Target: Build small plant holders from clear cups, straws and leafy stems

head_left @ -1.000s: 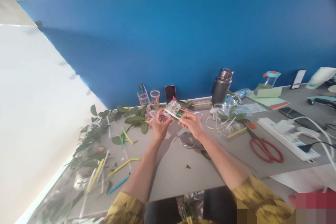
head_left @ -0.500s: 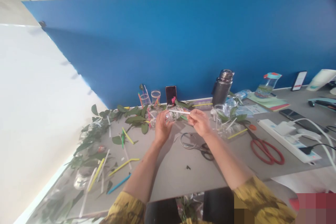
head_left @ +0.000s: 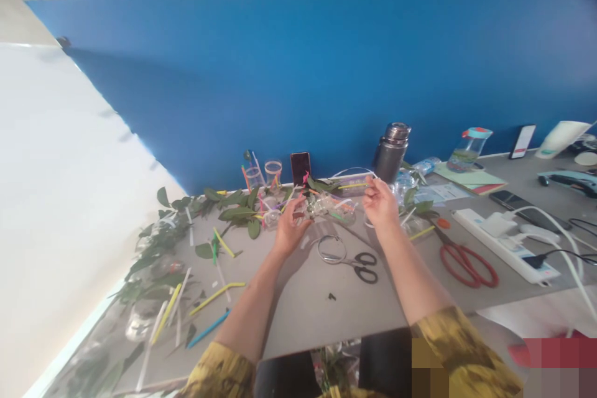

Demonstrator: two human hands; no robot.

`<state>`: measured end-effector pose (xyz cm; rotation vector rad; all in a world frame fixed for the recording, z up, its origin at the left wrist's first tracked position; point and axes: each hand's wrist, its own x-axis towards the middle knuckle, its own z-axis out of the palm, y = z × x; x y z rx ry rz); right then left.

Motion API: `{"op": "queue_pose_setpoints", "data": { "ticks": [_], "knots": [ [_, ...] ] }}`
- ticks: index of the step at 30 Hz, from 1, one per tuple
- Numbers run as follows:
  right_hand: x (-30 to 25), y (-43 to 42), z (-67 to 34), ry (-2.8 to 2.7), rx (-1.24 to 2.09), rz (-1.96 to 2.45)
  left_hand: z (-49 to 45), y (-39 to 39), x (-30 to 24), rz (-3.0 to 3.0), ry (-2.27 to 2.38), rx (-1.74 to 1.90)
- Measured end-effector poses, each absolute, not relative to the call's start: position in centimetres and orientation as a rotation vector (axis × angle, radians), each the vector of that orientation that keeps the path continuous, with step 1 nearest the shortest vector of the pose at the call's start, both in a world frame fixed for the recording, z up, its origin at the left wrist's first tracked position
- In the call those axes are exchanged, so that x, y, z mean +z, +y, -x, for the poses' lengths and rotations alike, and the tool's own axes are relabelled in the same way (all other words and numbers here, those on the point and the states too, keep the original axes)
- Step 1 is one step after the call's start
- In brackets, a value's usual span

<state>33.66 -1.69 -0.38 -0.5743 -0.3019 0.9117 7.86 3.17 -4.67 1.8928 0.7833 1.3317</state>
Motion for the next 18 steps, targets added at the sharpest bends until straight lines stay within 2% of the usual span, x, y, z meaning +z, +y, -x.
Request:
{"op": "queue_pose_setpoints", "data": {
  "ticks": [18],
  "knots": [
    [-2.3,-0.6,-34.7,-0.244,0.682,1.034,-8.9,1.5,-3.4,-1.589,0.811,1.27]
  ]
}}
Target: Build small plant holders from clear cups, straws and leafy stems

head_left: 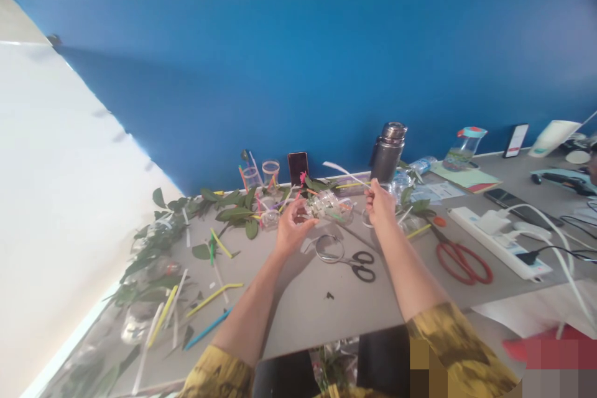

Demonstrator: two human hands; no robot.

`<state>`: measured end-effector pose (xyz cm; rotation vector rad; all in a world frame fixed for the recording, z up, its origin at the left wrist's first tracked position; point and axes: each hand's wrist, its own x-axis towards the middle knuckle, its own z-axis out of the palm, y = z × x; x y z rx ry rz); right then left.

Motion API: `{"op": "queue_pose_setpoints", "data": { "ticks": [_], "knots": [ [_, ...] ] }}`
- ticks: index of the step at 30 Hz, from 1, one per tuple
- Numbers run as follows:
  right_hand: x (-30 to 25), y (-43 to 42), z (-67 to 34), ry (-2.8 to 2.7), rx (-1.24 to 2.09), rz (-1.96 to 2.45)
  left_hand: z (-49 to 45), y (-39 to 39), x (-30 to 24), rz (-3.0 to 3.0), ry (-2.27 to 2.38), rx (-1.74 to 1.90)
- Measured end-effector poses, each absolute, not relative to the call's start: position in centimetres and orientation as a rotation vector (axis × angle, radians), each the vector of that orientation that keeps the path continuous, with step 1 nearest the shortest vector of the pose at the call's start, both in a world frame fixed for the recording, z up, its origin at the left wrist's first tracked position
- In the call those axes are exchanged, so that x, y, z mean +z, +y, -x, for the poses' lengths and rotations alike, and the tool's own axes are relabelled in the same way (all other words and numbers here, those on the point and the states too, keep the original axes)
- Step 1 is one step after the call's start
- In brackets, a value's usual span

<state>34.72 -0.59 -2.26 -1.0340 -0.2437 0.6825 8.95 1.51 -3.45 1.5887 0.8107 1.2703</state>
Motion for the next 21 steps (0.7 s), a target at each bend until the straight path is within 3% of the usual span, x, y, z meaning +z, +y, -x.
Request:
{"op": "queue_pose_setpoints", "data": {
  "ticks": [14,21],
  "knots": [
    [-1.6,-0.9,-33.8,-0.304,0.804,0.966,-9.0,0.7,-2.7,-1.644,0.838,1.33],
    [-0.7,-2.9,-30.2,-1.11,0.81,1.03,-9.3,1.3,-3.7,-1.711,0.834,1.398]
  ]
}}
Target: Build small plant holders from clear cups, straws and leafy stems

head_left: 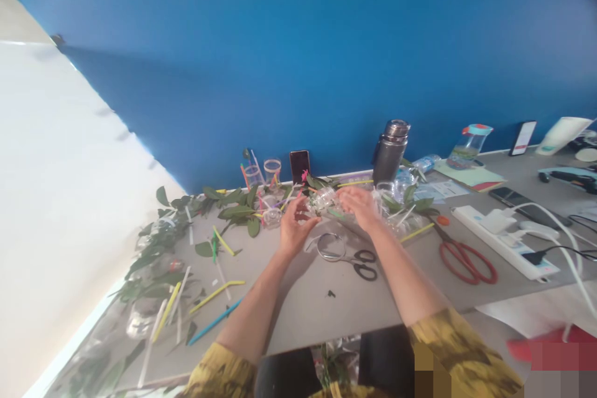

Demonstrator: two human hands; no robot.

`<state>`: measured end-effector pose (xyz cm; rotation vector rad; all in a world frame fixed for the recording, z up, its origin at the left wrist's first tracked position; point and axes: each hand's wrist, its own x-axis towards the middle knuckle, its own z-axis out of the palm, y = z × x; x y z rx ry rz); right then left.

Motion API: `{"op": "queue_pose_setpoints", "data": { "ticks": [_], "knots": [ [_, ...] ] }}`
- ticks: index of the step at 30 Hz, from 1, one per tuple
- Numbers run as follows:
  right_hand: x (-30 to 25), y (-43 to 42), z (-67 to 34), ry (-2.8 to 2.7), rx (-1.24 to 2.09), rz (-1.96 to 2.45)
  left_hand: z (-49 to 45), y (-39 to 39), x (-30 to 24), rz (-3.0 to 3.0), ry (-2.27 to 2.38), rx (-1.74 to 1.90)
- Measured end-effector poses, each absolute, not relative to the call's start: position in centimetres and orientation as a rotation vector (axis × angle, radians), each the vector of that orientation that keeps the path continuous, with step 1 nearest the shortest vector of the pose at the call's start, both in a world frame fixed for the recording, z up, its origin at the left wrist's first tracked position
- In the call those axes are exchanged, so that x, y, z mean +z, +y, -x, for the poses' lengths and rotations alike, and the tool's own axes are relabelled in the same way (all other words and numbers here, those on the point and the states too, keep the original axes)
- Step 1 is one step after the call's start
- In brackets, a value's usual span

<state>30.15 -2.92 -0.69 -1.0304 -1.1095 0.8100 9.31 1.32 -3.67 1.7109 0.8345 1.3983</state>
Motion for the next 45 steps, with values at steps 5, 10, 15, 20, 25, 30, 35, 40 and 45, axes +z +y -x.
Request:
{"op": "queue_pose_setpoints", "data": {
  "ticks": [5,10,15,20,25,30,35,40,45],
  "knots": [
    [-0.6,-3.6,-29.4,-1.343,0.773,1.202,-9.1,1.1,-3.6,-1.701,0.685,1.38],
    [-0.9,-3.4,-29.5,-1.321,0.743,1.17,-8.9,0.8,-2.8,-1.577,0.7,1.377],
    [-1.1,-3.3,-28.6,-1.356,0.785,1.132,-8.9,0.8,-2.4,-1.504,0.824,1.387],
    [-1.1,-3.5,-28.7,-1.34,0.727,1.114,-9.0,1.0,-2.7,-1.44,0.754,1.391],
    [-1.2,-3.6,-29.0,-1.325,0.762,1.058,-8.8,1.4,-3.0,-1.269,0.641,1.363],
    [-1.1,-3.6,-28.9,-1.332,0.839,0.98,-8.8,1.4,-2.9,-1.158,0.631,1.167],
    [-1.0,-3.5,-28.8,-1.394,0.785,0.999,-8.9,1.5,-2.9,-1.272,0.679,1.277],
    [-1.3,-3.5,-28.6,-1.353,0.87,1.094,-8.8,1.4,-2.8,-1.381,0.724,1.348],
    [-1.6,-3.3,-29.1,-1.367,0.778,1.124,-9.1,0.8,-2.9,-1.462,0.608,1.304]
  ]
}}
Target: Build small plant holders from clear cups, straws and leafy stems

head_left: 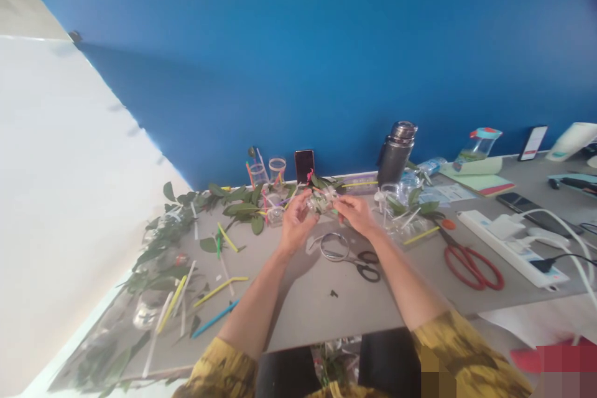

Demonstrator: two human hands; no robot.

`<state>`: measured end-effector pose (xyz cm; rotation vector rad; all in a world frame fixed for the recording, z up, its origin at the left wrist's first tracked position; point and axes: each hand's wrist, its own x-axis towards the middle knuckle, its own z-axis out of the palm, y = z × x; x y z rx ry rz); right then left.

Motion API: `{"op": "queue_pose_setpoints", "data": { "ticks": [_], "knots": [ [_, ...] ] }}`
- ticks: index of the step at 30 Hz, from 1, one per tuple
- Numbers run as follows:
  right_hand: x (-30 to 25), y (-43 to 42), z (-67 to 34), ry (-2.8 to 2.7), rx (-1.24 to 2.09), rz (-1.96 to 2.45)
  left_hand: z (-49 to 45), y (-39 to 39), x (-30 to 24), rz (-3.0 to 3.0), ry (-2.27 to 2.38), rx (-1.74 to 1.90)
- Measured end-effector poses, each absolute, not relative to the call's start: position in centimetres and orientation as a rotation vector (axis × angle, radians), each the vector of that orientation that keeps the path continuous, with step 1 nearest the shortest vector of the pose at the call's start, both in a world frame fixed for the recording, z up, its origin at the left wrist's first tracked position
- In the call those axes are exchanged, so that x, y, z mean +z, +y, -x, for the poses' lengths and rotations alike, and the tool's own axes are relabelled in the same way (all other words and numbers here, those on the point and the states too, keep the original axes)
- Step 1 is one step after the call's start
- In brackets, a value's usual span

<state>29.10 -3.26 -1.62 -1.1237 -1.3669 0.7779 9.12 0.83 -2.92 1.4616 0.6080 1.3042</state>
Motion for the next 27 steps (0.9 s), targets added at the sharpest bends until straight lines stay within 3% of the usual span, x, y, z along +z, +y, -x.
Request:
{"op": "queue_pose_setpoints", "data": {
  "ticks": [6,12,17,27],
  "knots": [
    [-1.3,-3.4,-29.3,-1.362,0.689,1.139,-8.8,1.2,-2.9,-1.203,0.65,1.337],
    [-1.2,-3.6,-28.7,-1.308,0.871,1.02,-8.0,1.6,-2.6,-1.067,0.617,0.933],
    [-0.9,-3.8,-28.7,-1.25,0.898,0.963,-8.5,1.5,-2.6,-1.065,0.561,1.074],
    [-1.9,-2.1,-31.1,-0.903,0.576,1.068,-6.5,3.7,-1.7,-0.961,0.416,1.299]
  ]
}}
